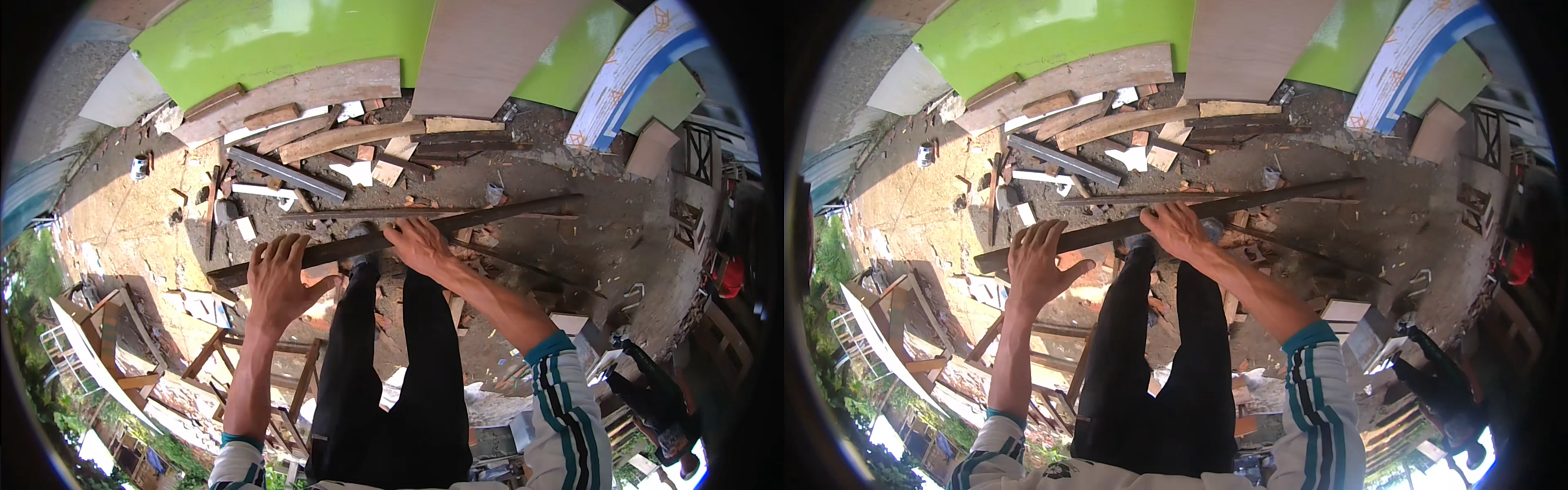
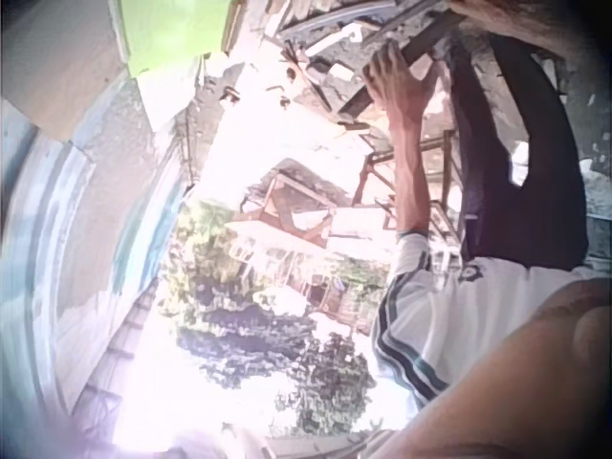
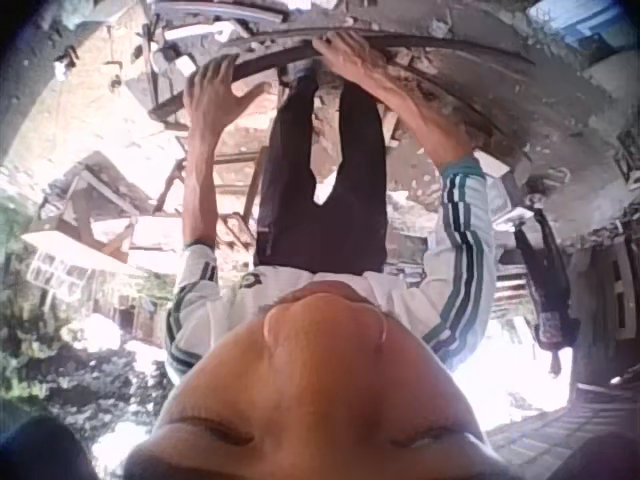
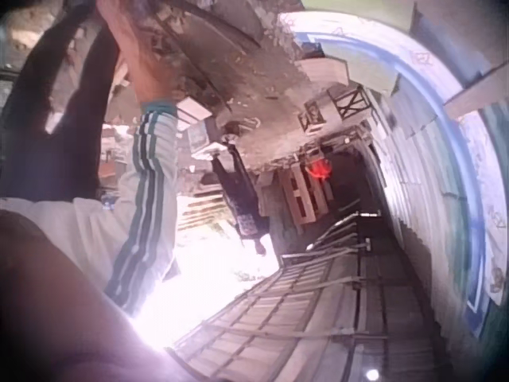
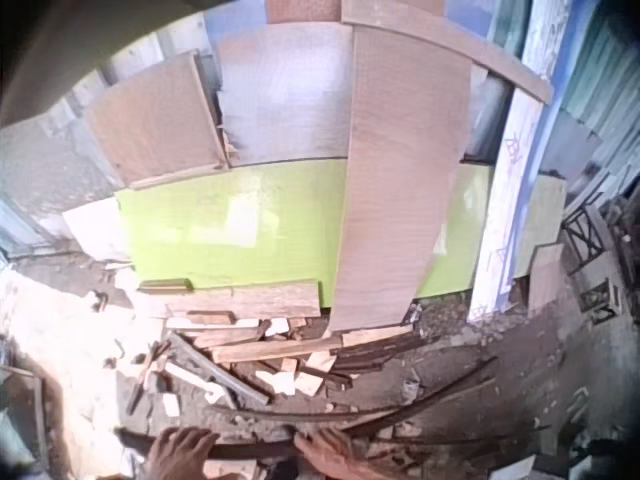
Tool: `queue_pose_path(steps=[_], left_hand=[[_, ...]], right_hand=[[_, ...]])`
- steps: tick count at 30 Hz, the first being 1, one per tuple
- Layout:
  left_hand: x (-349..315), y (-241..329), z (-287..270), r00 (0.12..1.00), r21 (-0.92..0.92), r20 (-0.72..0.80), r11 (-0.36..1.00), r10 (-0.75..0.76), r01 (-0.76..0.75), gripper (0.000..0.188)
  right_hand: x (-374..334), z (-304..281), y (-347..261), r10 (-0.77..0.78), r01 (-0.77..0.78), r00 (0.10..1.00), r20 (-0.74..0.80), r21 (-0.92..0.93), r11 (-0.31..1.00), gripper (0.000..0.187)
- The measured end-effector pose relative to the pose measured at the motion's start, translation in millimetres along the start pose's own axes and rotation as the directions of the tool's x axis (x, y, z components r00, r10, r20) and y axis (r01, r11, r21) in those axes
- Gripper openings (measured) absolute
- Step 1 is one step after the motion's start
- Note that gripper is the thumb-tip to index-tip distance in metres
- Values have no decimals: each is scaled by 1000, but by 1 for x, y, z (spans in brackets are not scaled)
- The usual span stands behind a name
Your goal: The person uses a hammer to drive nails into a wooden frame, securing the joints. They then pick up a long curved wooden piece and position it on the frame, continuing to hammer nails to attach it.
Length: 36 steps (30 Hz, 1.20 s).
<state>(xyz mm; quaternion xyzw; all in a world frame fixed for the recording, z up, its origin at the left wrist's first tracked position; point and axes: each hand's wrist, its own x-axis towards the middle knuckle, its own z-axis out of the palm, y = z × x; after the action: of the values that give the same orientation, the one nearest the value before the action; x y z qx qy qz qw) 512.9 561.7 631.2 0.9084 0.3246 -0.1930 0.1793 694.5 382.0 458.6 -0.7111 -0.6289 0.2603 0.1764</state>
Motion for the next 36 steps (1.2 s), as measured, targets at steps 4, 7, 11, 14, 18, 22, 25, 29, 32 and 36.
queue_pose_path(steps=[4,7,11,14,18,22,25,29,32,36], left_hand=[[-64,-8,-92,932,84,333,989,-141,119,66],[-117,2,-126,944,188,280,974,-173,123,57],[-188,6,-155,973,213,-10,950,-231,227,44],[-244,-3,-170,954,223,-129,930,-269,292,36],[-311,-14,-187,898,223,-328,900,-292,374,24],[-359,-14,-207,830,190,-507,909,-233,371,23],[-383,-15,-212,767,164,-616,923,-179,348,26],[-407,-18,-196,728,64,-614,901,-303,429,28],[-421,-15,-185,751,-18,-511,879,-418,477,27],[-443,-9,-168,769,-118,-308,824,-561,554,29]], right_hand=[[-19,-46,-82,-88,86,995,-53,-33,996,36],[-30,-94,-126,-6,7,997,-76,18,1000,47],[-65,-144,-148,87,-95,977,-193,-36,995,77],[-97,-185,-129,173,-189,976,-130,-119,975,92],[-116,-222,-96,134,-157,985,-113,-228,961,100],[-109,-253,-84,-67,21,988,-142,-301,953,91],[-93,-285,-90,-165,119,967,-194,-228,966,68],[-81,-321,-101,-273,220,939,-211,-241,945,37],[-80,-357,-130,-343,277,912,-226,-277,920,35],[-71,-389,-154,-363,307,925,-113,-341,888,32]])
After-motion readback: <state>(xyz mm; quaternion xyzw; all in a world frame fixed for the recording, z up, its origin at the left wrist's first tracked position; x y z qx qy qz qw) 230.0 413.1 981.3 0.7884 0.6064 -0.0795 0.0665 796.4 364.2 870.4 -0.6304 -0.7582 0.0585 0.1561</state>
